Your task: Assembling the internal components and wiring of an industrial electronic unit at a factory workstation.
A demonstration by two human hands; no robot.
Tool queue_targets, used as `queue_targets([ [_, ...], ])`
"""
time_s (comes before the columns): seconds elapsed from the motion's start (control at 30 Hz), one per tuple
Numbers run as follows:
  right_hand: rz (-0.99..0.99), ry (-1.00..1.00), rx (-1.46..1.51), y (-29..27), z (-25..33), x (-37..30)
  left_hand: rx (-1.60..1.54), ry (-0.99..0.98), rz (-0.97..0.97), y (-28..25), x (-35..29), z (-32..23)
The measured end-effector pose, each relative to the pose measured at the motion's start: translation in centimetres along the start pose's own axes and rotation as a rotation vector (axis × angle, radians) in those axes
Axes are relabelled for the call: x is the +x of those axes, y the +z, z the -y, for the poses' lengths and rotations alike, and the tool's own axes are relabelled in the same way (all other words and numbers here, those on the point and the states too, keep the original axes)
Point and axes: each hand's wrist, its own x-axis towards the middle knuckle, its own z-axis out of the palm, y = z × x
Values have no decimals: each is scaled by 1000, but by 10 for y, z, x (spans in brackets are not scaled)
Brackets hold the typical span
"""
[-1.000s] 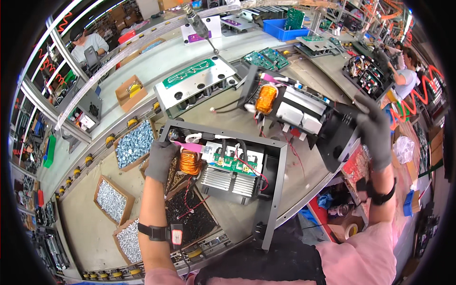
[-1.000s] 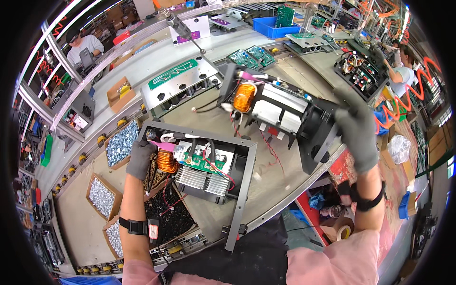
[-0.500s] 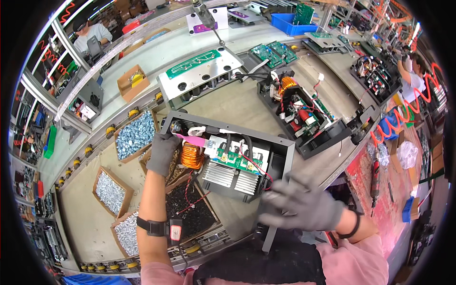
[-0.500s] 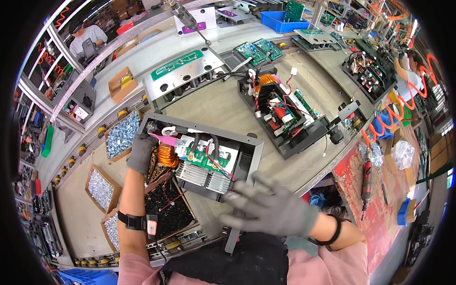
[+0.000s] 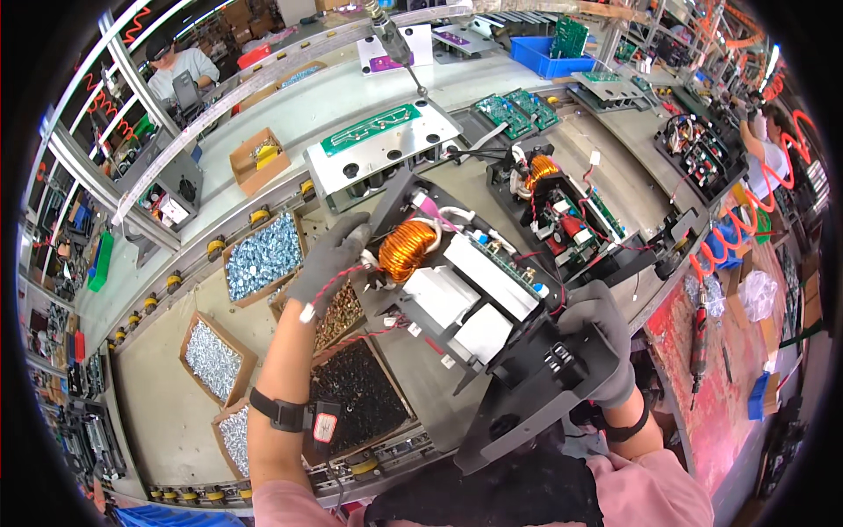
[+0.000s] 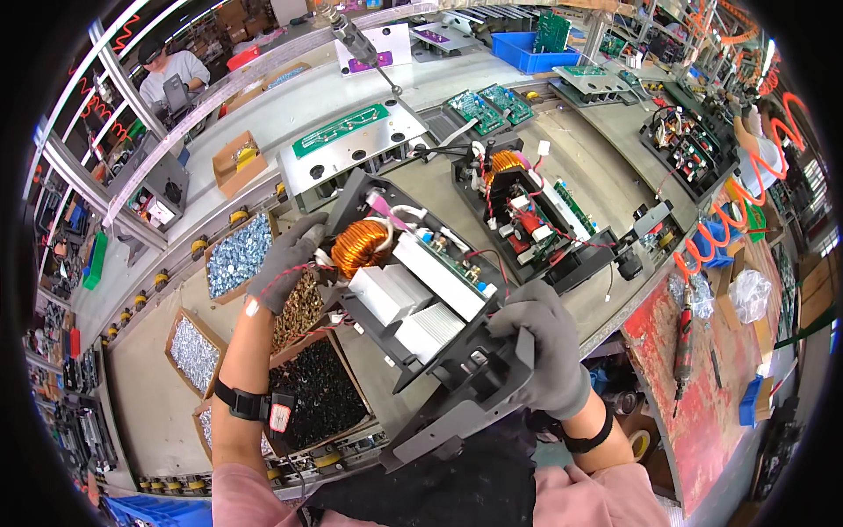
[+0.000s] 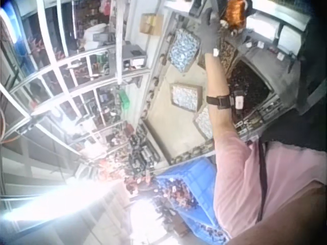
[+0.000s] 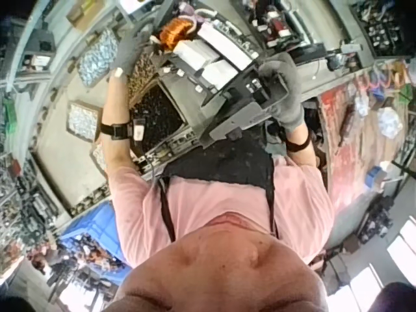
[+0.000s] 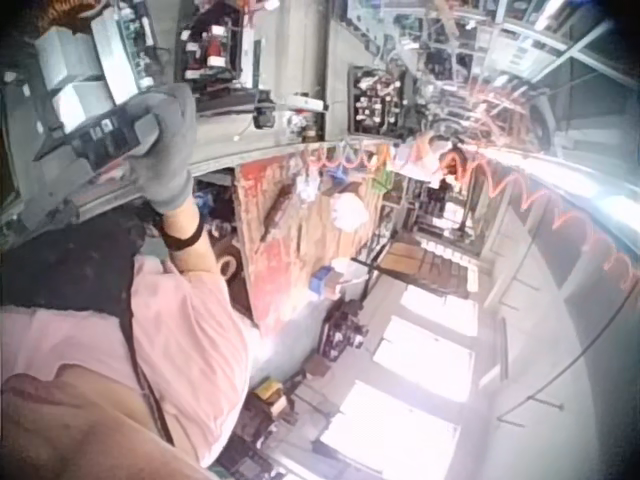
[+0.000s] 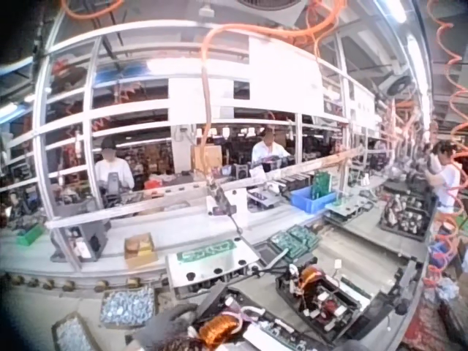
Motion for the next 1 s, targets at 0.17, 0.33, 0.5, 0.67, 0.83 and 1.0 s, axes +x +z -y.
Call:
queue_targets([
  [0.17,-101,100,72,-5,-24,-13,178,145,70,2,35,-31],
  [0.33,-233,283,125,-10,-47,-24,424,259,124,6,101,-86],
  [0.5,-381,429,356,-3,-57,-37,757,408,296,55,179,-132],
  [0.67,-252,404,293,-16,-69,-44,1053,424,523,123,243,-143],
  [0.83,-43,398,182,-24,-83,-47,1202,470,462,162,271,-142],
  [1.0,-48,237,317,-20,-91,-53,1077,356,589,217,284,-151],
])
